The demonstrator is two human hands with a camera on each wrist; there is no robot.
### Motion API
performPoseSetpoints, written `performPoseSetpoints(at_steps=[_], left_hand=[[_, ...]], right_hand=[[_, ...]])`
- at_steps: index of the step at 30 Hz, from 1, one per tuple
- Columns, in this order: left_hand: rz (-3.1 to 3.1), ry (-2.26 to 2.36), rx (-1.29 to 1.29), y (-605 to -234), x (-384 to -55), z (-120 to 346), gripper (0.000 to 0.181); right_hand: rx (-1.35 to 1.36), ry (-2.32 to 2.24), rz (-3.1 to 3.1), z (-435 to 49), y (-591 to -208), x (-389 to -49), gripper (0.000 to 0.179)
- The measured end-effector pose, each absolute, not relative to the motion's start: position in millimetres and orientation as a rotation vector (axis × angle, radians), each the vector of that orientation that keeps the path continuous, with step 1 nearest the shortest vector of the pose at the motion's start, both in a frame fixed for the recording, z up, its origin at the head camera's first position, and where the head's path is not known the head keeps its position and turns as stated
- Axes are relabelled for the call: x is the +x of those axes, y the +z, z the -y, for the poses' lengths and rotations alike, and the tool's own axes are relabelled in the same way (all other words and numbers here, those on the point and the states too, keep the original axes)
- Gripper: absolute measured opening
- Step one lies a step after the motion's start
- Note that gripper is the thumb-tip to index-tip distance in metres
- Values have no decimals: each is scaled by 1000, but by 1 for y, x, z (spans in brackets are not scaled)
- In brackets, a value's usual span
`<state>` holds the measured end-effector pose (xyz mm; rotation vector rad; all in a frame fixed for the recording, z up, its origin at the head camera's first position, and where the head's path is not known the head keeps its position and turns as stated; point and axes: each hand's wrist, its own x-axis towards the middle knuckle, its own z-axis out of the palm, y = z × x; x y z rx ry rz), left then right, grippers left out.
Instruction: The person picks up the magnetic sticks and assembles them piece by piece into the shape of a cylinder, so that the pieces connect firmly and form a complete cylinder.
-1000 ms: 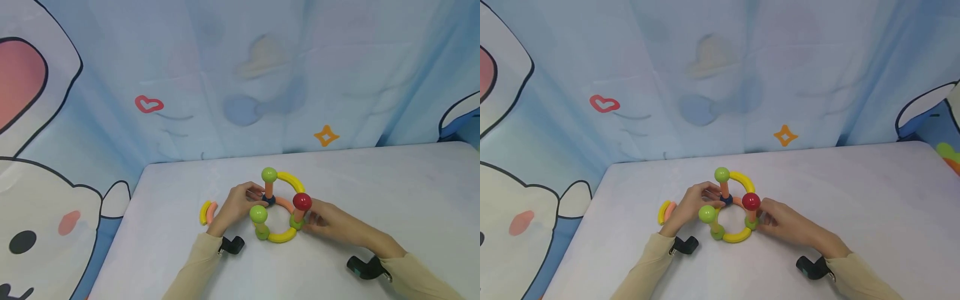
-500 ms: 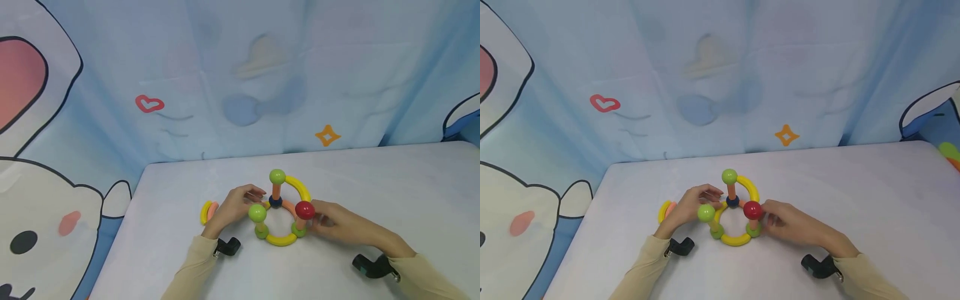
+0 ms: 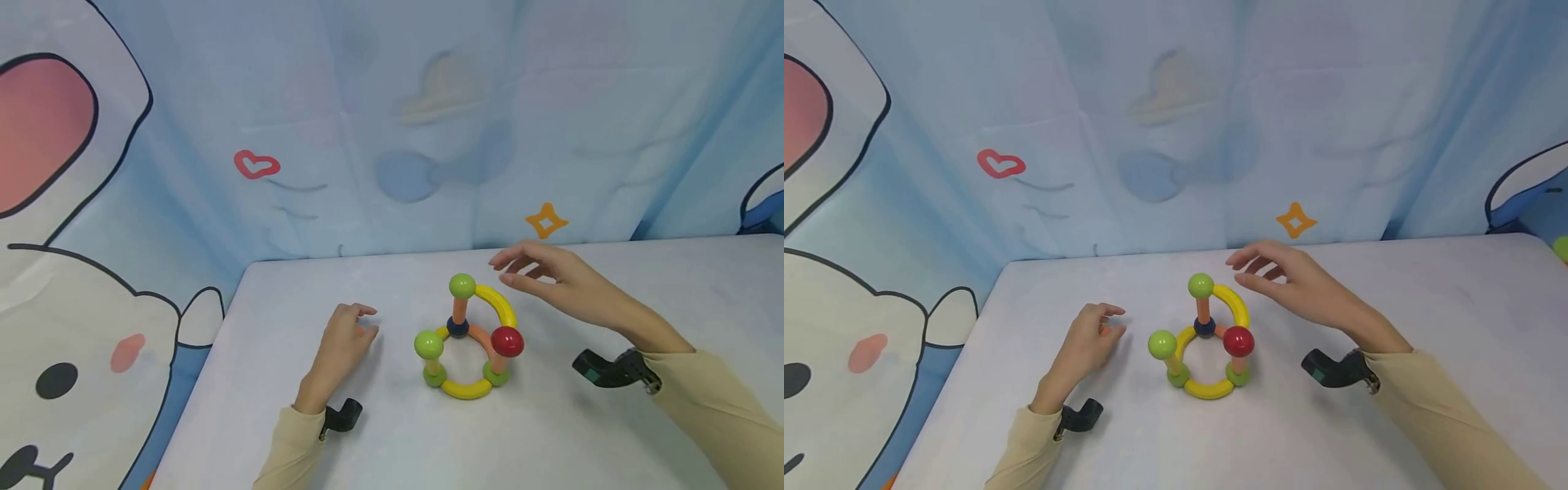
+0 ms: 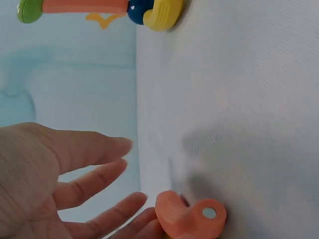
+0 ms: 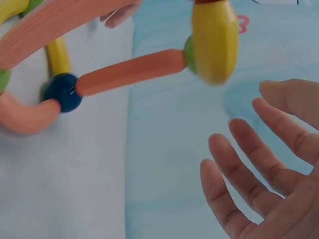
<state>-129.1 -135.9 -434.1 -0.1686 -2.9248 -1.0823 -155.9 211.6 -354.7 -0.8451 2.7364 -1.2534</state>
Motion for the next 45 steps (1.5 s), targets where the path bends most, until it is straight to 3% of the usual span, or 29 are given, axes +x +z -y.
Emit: performPoseSetpoints(at_steps=[13, 21, 25, 30, 45], left_hand=[[3081, -948, -192, -432, -113, 134, 36], [3095, -914, -327, -432, -113, 129, 17], [3073, -1165, -363, -434, -115, 128, 16], [3016, -1536, -386, -436, -121, 130, 27], [2816, -1724, -325, -408, -143, 115, 35]], right_hand=[[-961, -1202, -2590, -180, -336, -164, 32], [-939, -1191, -2588, -178, -337, -164, 32], [-942, -1186, -2587, -177, -337, -164, 34], [-945, -1184, -2589, -176, -339, -164, 36], [-942, -1190, -2606, -173, -339, -160, 37]])
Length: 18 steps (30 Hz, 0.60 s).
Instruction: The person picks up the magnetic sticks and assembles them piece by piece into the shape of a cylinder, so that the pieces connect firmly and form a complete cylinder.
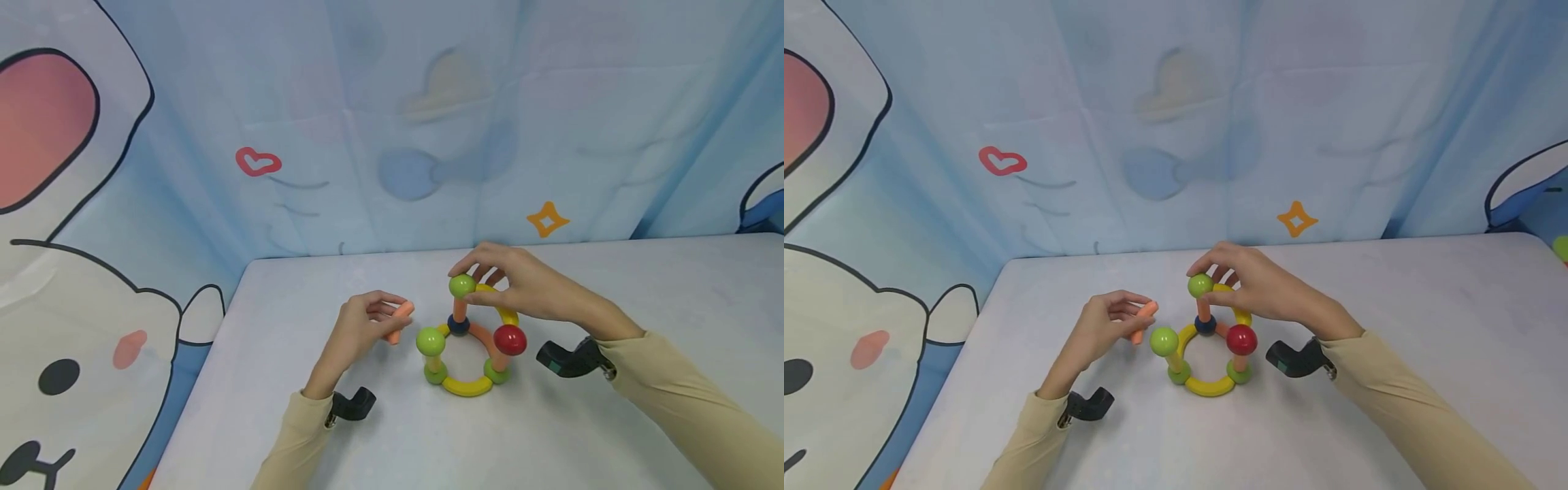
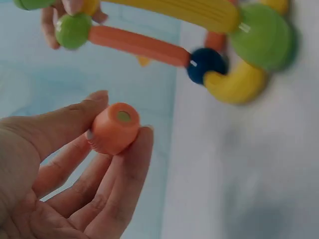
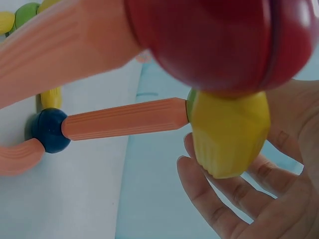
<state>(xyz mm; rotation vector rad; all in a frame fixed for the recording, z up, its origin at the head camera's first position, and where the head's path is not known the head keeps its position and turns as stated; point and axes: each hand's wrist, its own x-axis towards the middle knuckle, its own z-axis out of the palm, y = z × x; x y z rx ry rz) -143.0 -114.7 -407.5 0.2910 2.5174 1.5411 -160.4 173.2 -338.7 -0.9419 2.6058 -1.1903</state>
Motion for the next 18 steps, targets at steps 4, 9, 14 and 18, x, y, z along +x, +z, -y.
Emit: performPoseSetpoints(at_steps=[4, 9, 14, 18], left_hand=[[-2457, 1625, 357, -390, -149, 103, 35], [-2397, 1638, 436, -373, -149, 94, 35], [-2379, 1618, 446, -370, -147, 92, 34], [-2380, 1623, 466, -370, -148, 91, 33]], right_hand=[[-931, -1187, -2618, -172, -339, -160, 37], [-961, -1199, -2610, -169, -340, -160, 37], [-973, -1201, -2595, -167, -340, -159, 37], [-973, -1193, -2600, -166, -340, -159, 37]])
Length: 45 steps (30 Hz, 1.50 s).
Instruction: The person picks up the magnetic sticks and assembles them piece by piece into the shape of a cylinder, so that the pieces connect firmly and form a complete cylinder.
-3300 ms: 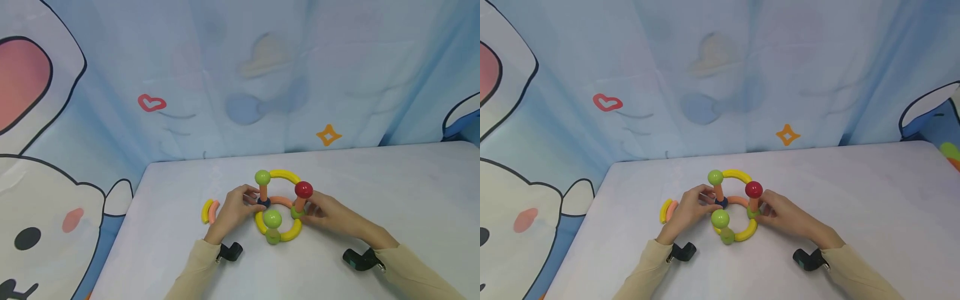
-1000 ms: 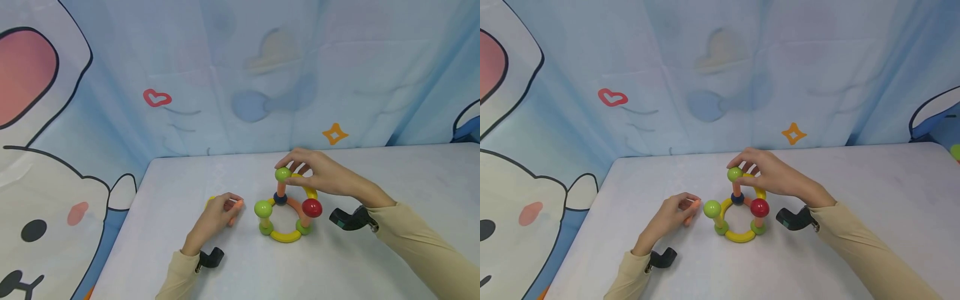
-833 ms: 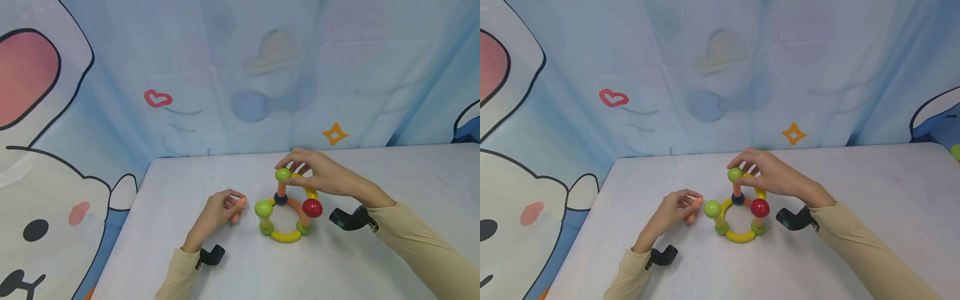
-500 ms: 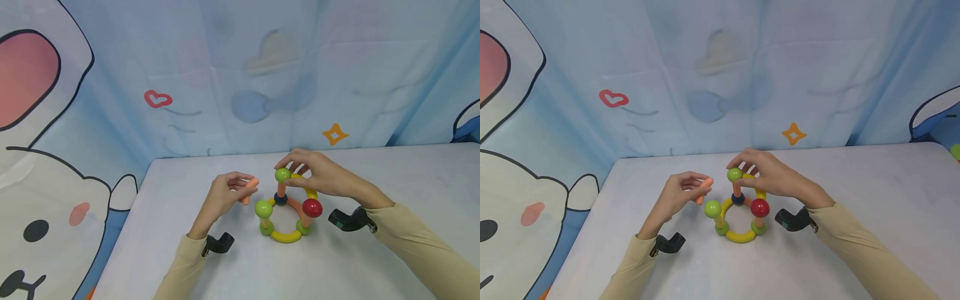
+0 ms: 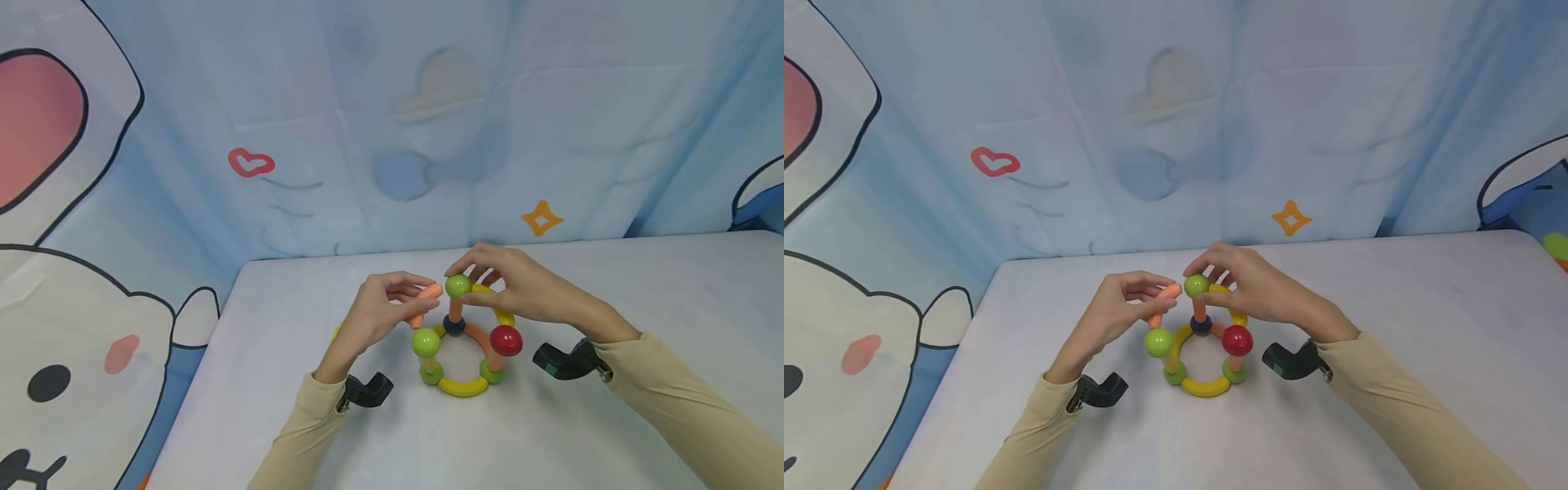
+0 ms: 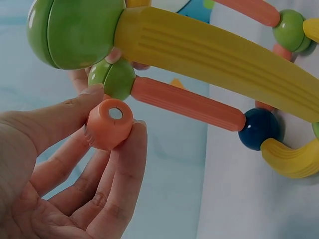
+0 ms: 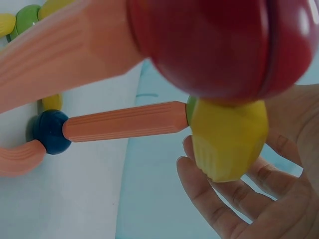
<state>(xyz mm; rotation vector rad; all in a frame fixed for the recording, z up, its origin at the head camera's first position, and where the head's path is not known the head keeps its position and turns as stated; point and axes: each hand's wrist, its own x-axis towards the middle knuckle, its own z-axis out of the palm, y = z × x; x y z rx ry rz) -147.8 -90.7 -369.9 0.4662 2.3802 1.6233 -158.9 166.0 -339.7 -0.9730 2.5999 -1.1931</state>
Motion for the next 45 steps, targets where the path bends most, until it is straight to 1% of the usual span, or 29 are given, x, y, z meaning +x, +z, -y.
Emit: performPoseSetpoints(at_steps=[11, 17, 20, 23, 26, 29, 33, 39, 45], left_hand=[[-2270, 1672, 502, -371, -150, 89, 29], [-2135, 1734, 454, -371, -151, 89, 30], [-2094, 1743, 445, -371, -151, 90, 31], [-2070, 1754, 459, -370, -152, 93, 32], [-2057, 1763, 469, -369, -153, 94, 32], [-2042, 1771, 471, -369, -153, 94, 32], [-2018, 1778, 475, -371, -154, 94, 32], [-1988, 1787, 487, -371, -154, 94, 33], [-1982, 1795, 486, -370, -154, 95, 33]], right_hand=[[-982, -1193, -2614, -169, -341, -158, 38], [-994, -1152, -2720, -173, -325, -146, 36], [-1119, -1135, -2762, -166, -315, -131, 33], [-1328, -1090, -2764, -152, -311, -114, 35], [-1533, -1016, -2753, -137, -316, -100, 37], [-1636, -931, -2775, -126, -325, -94, 34], [-1578, -847, -2807, -118, -334, -92, 31], [-1515, -823, -2809, -117, -335, -92, 26], [-1521, -866, -2793, -117, -336, -91, 28]])
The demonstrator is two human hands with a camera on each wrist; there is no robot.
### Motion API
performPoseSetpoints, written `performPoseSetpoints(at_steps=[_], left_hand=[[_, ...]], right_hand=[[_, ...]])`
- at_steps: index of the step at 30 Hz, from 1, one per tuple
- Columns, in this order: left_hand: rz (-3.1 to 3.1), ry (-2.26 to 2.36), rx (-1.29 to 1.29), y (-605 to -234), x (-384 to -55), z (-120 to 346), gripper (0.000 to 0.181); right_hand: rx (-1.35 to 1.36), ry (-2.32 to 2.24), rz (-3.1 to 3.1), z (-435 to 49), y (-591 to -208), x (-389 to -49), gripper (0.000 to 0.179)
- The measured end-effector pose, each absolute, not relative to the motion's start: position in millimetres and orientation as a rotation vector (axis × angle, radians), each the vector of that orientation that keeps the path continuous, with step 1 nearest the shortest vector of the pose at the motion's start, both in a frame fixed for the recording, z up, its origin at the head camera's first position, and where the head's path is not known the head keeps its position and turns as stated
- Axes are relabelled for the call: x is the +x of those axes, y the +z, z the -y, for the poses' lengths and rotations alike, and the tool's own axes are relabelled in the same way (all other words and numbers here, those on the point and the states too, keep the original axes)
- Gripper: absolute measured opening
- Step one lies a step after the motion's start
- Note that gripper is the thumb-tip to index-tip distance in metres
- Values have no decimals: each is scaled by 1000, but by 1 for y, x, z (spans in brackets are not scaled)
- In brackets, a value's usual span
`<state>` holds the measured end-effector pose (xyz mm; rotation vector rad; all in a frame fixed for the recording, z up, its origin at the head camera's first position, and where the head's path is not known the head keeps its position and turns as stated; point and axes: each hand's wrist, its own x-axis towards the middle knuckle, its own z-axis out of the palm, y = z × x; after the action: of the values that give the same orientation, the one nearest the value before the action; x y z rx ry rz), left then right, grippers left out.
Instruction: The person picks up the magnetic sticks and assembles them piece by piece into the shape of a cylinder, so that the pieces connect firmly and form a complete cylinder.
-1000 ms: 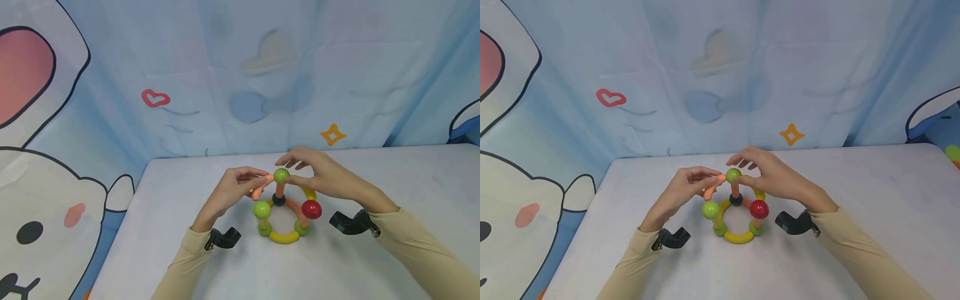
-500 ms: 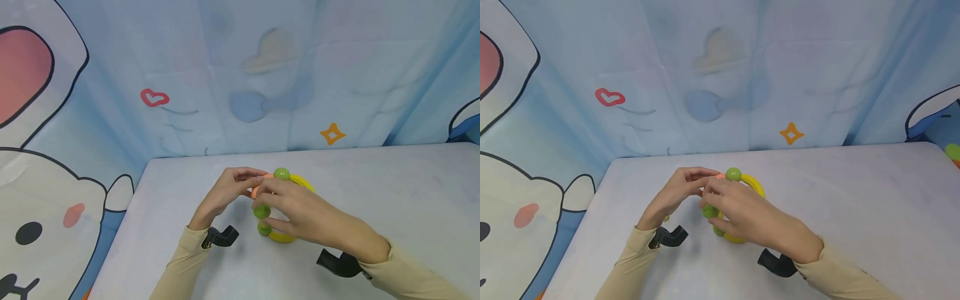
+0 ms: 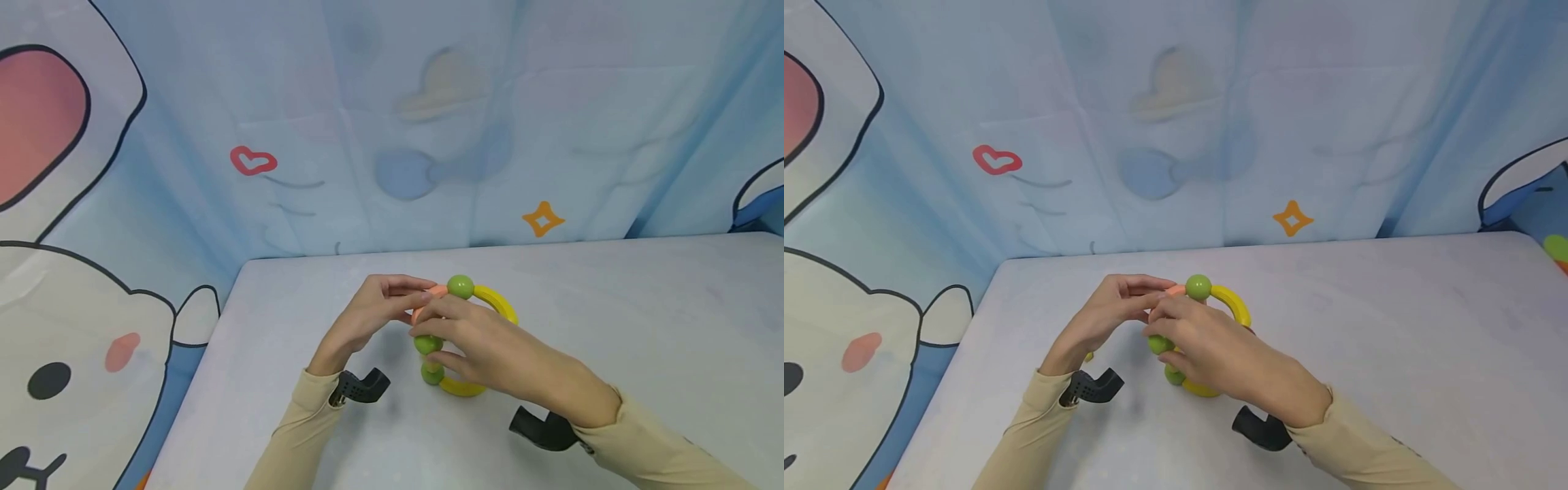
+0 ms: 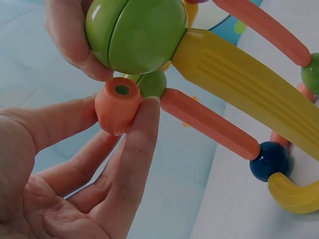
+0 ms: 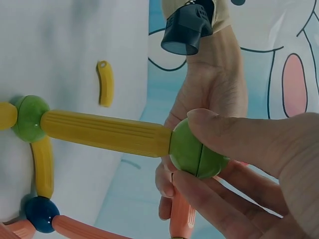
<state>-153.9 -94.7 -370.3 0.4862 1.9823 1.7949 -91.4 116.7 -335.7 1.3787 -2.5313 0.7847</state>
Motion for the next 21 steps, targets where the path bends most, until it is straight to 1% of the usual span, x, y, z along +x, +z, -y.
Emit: performPoseSetpoints(at_steps=[14, 21], left_hand=[[-1994, 1789, 435, -366, -150, 91, 33], [-1990, 1784, 402, -366, -150, 90, 32]], right_hand=[[1366, 799, 2429, -114, -343, -93, 36], [1343, 877, 2424, -121, -338, -94, 31]])
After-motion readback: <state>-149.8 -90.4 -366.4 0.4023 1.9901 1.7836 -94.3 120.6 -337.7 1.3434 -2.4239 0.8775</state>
